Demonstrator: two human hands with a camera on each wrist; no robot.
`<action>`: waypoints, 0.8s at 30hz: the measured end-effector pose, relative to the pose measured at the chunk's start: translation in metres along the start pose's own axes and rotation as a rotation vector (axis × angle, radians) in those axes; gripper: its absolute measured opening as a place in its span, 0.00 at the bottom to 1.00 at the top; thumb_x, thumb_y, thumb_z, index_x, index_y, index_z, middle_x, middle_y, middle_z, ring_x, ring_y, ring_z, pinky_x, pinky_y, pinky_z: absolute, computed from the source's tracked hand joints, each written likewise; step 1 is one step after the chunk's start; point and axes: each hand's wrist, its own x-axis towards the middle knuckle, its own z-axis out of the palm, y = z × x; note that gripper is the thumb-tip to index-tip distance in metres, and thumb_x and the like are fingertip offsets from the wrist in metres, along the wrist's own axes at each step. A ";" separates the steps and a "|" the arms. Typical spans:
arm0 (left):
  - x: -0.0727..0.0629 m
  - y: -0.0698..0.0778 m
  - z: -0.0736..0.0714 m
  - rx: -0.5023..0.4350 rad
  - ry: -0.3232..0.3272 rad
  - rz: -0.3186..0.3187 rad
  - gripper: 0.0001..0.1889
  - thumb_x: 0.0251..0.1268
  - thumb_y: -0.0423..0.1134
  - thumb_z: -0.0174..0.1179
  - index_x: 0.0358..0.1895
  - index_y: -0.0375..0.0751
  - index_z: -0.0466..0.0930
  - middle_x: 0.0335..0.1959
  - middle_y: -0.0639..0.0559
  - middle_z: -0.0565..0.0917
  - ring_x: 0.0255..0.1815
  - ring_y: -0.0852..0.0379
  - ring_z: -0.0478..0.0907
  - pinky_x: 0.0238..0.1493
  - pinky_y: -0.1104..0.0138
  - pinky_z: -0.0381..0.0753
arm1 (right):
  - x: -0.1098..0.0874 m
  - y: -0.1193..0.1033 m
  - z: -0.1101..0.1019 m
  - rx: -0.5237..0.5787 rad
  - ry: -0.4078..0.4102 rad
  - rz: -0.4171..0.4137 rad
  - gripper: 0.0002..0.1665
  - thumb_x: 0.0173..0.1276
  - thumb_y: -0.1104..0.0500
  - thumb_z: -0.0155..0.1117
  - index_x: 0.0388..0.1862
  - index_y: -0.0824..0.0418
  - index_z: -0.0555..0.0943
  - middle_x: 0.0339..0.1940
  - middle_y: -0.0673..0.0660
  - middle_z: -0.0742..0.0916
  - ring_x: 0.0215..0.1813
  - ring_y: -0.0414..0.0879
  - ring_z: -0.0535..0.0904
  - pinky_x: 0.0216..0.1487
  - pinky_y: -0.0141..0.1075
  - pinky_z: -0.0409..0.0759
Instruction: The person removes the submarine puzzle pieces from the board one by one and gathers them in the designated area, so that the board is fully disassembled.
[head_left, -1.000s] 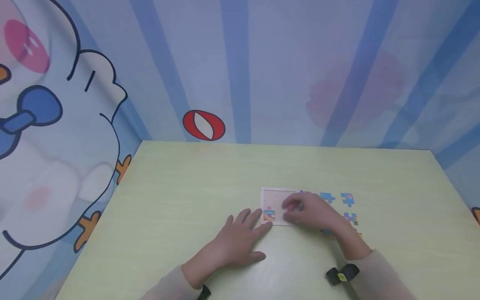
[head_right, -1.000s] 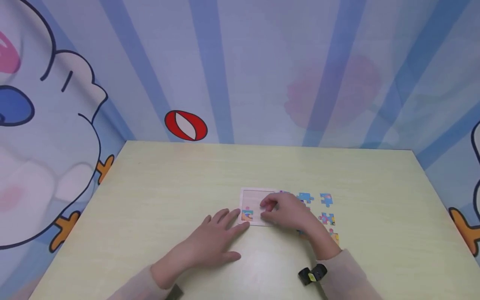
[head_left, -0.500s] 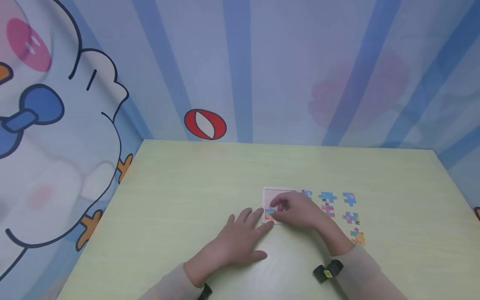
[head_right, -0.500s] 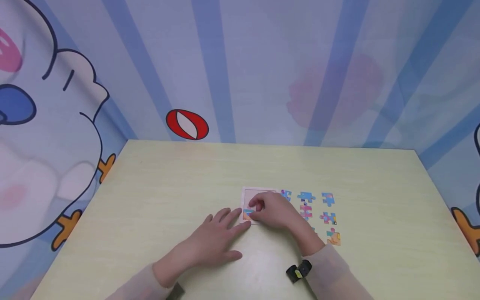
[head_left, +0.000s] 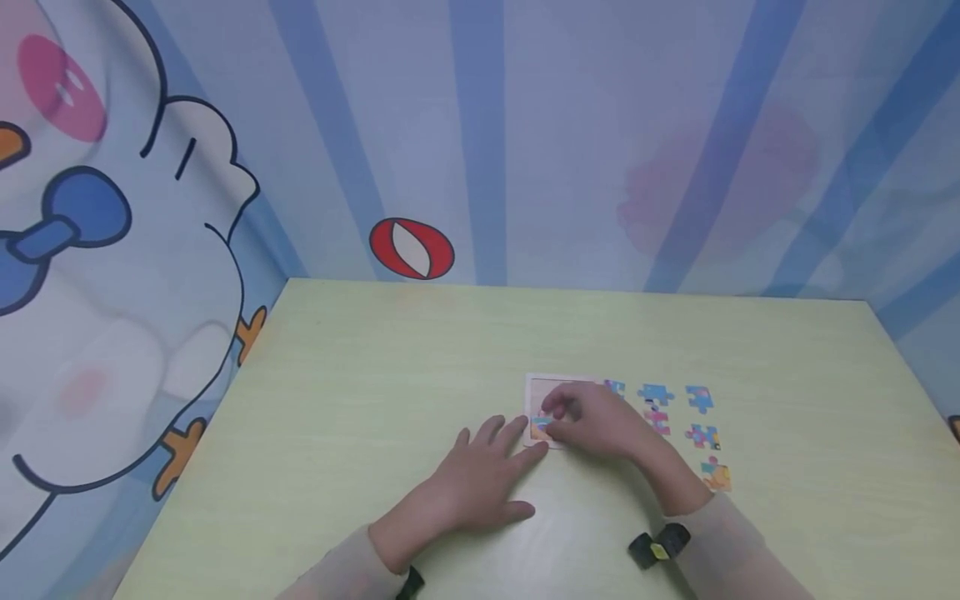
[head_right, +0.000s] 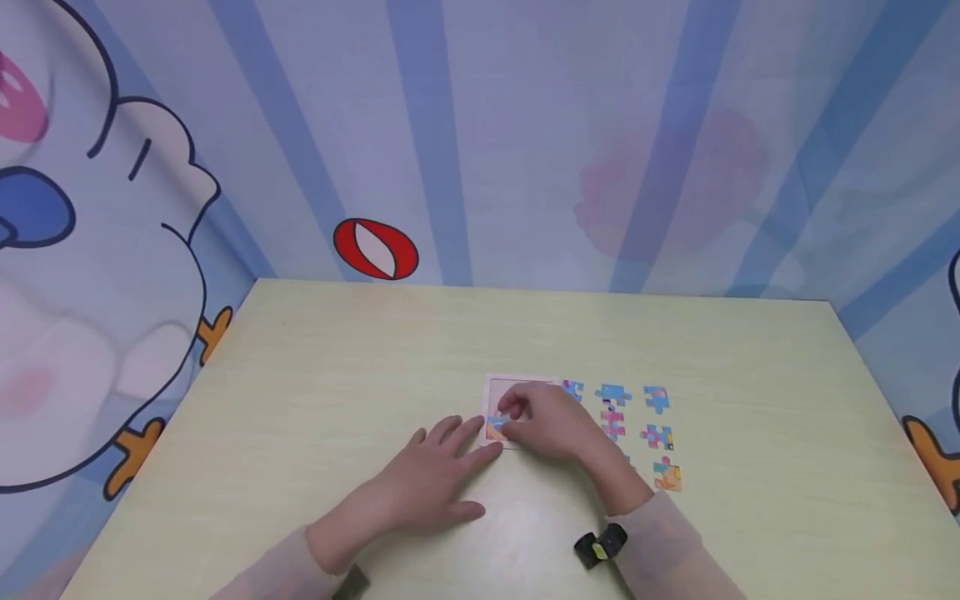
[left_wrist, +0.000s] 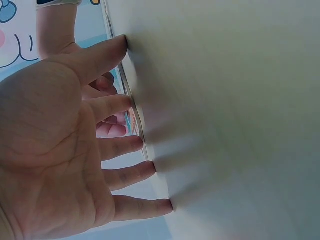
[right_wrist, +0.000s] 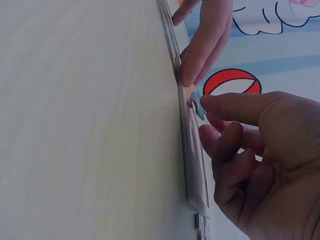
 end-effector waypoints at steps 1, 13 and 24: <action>0.000 0.000 0.000 0.000 -0.001 -0.001 0.41 0.70 0.65 0.61 0.82 0.61 0.59 0.84 0.45 0.55 0.80 0.38 0.55 0.67 0.35 0.68 | 0.000 0.000 0.000 0.005 0.001 0.004 0.11 0.66 0.56 0.75 0.47 0.54 0.87 0.37 0.45 0.86 0.40 0.42 0.80 0.47 0.45 0.79; 0.001 0.000 0.000 0.008 -0.003 -0.003 0.40 0.70 0.65 0.60 0.82 0.61 0.60 0.83 0.46 0.56 0.80 0.38 0.55 0.67 0.35 0.68 | -0.002 0.004 -0.001 0.081 -0.009 -0.034 0.08 0.69 0.63 0.67 0.45 0.54 0.85 0.36 0.48 0.87 0.40 0.44 0.83 0.47 0.46 0.81; -0.001 0.001 -0.002 -0.003 -0.008 -0.005 0.40 0.70 0.65 0.61 0.82 0.60 0.60 0.83 0.45 0.56 0.80 0.38 0.55 0.67 0.35 0.69 | -0.019 0.017 -0.016 0.154 -0.004 0.083 0.07 0.72 0.57 0.67 0.47 0.49 0.85 0.42 0.51 0.87 0.45 0.48 0.82 0.49 0.47 0.80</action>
